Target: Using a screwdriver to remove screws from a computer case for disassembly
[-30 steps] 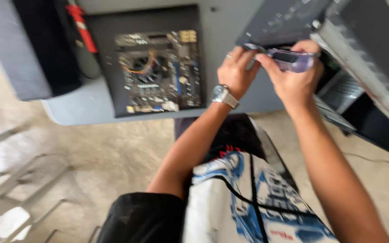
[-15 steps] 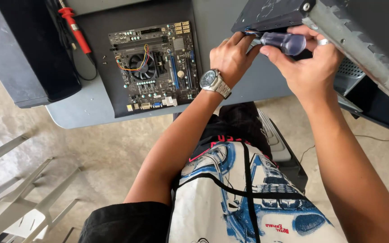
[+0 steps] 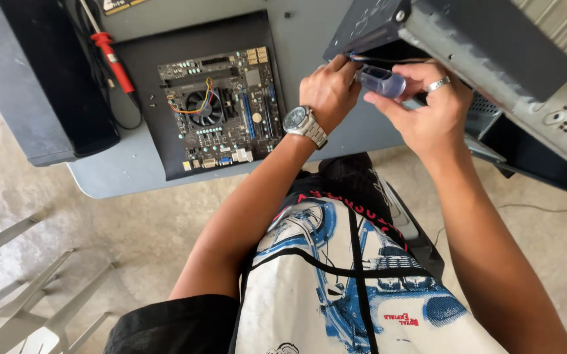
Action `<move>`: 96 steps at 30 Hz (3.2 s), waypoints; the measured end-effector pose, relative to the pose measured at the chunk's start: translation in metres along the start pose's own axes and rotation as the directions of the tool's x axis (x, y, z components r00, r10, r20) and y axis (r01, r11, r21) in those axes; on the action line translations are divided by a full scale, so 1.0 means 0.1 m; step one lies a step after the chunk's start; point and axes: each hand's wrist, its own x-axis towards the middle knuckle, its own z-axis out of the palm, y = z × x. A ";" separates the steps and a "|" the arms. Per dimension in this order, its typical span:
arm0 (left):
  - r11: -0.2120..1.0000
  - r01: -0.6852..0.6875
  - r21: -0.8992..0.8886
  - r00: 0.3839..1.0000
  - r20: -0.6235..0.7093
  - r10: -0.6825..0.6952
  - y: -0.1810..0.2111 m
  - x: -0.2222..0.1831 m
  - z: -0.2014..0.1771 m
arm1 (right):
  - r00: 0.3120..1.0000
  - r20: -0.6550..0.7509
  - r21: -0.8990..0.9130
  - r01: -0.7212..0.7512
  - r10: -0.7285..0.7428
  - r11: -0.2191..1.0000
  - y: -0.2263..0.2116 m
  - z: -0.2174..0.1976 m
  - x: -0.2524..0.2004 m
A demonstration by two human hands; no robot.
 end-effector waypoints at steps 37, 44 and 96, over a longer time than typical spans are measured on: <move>0.950 0.308 -0.055 0.942 -0.120 -0.312 0.27 0.06 0.11 | 0.936 -0.190 0.342 -0.221 0.298 0.913 0.06 0.26 0.12; 0.910 0.402 -0.100 0.914 -0.017 -0.405 0.24 0.03 0.22 | 0.861 -0.031 0.530 -0.417 0.508 0.739 -0.21 0.21 0.14; 0.823 0.554 -0.128 0.833 0.071 -0.549 0.24 0.10 0.53 | 0.946 0.311 0.424 -0.225 0.093 0.877 0.47 -0.22 0.07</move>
